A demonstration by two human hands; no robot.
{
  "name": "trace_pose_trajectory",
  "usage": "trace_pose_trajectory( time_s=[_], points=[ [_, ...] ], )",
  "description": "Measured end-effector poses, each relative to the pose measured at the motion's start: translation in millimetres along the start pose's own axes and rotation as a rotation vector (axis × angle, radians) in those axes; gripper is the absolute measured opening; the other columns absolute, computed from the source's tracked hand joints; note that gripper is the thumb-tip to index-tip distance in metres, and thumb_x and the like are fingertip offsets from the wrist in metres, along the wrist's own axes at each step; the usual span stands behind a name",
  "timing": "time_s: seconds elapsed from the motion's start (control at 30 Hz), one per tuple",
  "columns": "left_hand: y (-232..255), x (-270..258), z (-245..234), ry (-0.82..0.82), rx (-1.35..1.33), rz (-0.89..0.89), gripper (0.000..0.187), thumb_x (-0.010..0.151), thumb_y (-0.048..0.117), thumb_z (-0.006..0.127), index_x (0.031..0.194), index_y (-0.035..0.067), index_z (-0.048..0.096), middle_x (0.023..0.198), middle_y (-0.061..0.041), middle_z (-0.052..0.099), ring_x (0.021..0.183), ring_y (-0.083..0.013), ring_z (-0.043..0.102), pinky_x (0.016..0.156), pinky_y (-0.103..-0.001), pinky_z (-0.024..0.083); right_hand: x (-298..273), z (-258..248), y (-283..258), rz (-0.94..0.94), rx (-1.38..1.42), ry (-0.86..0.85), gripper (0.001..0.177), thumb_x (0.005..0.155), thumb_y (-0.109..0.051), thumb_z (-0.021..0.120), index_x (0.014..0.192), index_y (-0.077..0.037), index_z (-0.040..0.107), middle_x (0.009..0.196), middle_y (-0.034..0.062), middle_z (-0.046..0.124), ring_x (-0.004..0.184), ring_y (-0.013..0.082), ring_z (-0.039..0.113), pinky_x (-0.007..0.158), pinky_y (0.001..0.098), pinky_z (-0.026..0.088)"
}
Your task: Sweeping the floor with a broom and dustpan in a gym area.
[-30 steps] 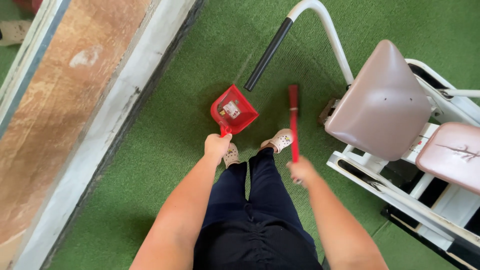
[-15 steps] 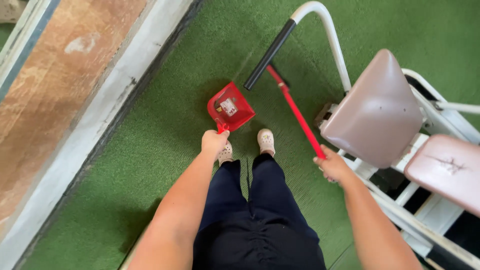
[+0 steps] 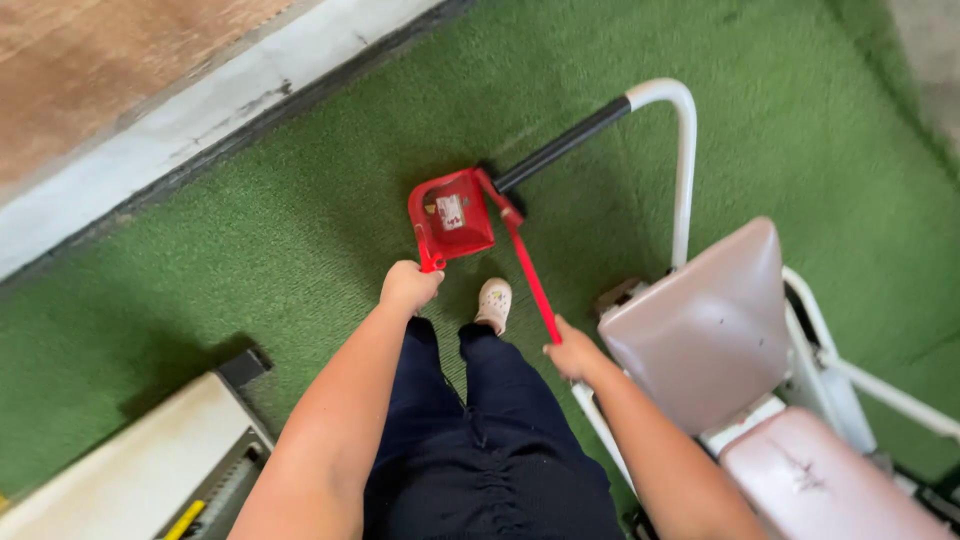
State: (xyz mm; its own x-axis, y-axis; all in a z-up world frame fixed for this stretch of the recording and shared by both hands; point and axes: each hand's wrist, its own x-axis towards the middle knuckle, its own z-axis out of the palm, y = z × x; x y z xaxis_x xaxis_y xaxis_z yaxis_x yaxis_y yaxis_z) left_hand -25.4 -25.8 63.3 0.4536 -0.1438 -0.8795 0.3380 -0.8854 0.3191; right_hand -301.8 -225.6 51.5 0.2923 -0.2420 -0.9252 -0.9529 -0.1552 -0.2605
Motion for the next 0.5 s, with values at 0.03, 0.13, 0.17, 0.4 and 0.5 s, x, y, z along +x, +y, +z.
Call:
trace_pose_trajectory(
  time_s=[0.03,0.13,0.17,0.4,0.5],
  points=[
    [-4,12,4,0.018,-0.032,0.0,0.032,0.088,0.033,0.072,0.08,0.002,0.075,0.073,-0.014,0.072,0.065,-0.03,0.071,0.063,-0.043,0.057,-20,-21,-6,-0.02,-0.031,0.001,0.082,0.09,-0.016,0.066,0.16,-0.015,0.024,0.07,0.0157,0.067,0.049,0.0264,0.061,0.046,0.0416,0.049],
    [-35,22,17,0.053,0.021,0.01,0.031,0.086,0.034,0.074,0.081,0.004,0.077,0.072,-0.01,0.072,0.066,-0.0253,0.071,0.065,-0.039,0.056,-57,-79,15,0.125,0.462,-0.226,0.055,0.094,-0.018,0.059,0.147,-0.023,0.046,0.06,-0.0016,0.042,0.041,0.0085,0.038,0.035,0.0261,0.028],
    [-49,17,16,0.052,0.003,0.056,0.029,0.085,0.034,0.074,0.084,0.005,0.077,0.072,-0.009,0.072,0.066,-0.023,0.07,0.065,-0.038,0.055,-48,-101,41,0.154,0.69,-0.297,0.037,0.095,-0.019,0.058,0.131,-0.02,0.049,0.062,-0.004,0.042,0.042,0.0049,0.036,0.035,0.0229,0.025],
    [-161,-18,11,0.106,-0.32,0.027,0.026,0.088,0.03,0.073,0.097,0.006,0.077,0.073,-0.004,0.07,0.06,-0.015,0.063,0.058,-0.033,0.051,-35,-237,81,0.212,0.805,-0.233,0.022,0.097,-0.03,0.06,0.094,-0.015,0.045,0.066,-0.0047,0.045,0.044,0.0016,0.035,0.034,0.0188,0.024],
    [-191,-55,-12,0.131,-0.478,-0.062,0.023,0.09,0.028,0.073,0.098,0.007,0.075,0.069,-0.001,0.066,0.054,-0.0126,0.054,0.05,-0.032,0.043,-16,-274,70,0.22,0.798,-0.204,0.014,0.093,-0.03,0.06,0.097,-0.022,0.051,0.066,-0.0075,0.044,0.044,-0.001,0.036,0.035,0.0152,0.023]
  ],
)
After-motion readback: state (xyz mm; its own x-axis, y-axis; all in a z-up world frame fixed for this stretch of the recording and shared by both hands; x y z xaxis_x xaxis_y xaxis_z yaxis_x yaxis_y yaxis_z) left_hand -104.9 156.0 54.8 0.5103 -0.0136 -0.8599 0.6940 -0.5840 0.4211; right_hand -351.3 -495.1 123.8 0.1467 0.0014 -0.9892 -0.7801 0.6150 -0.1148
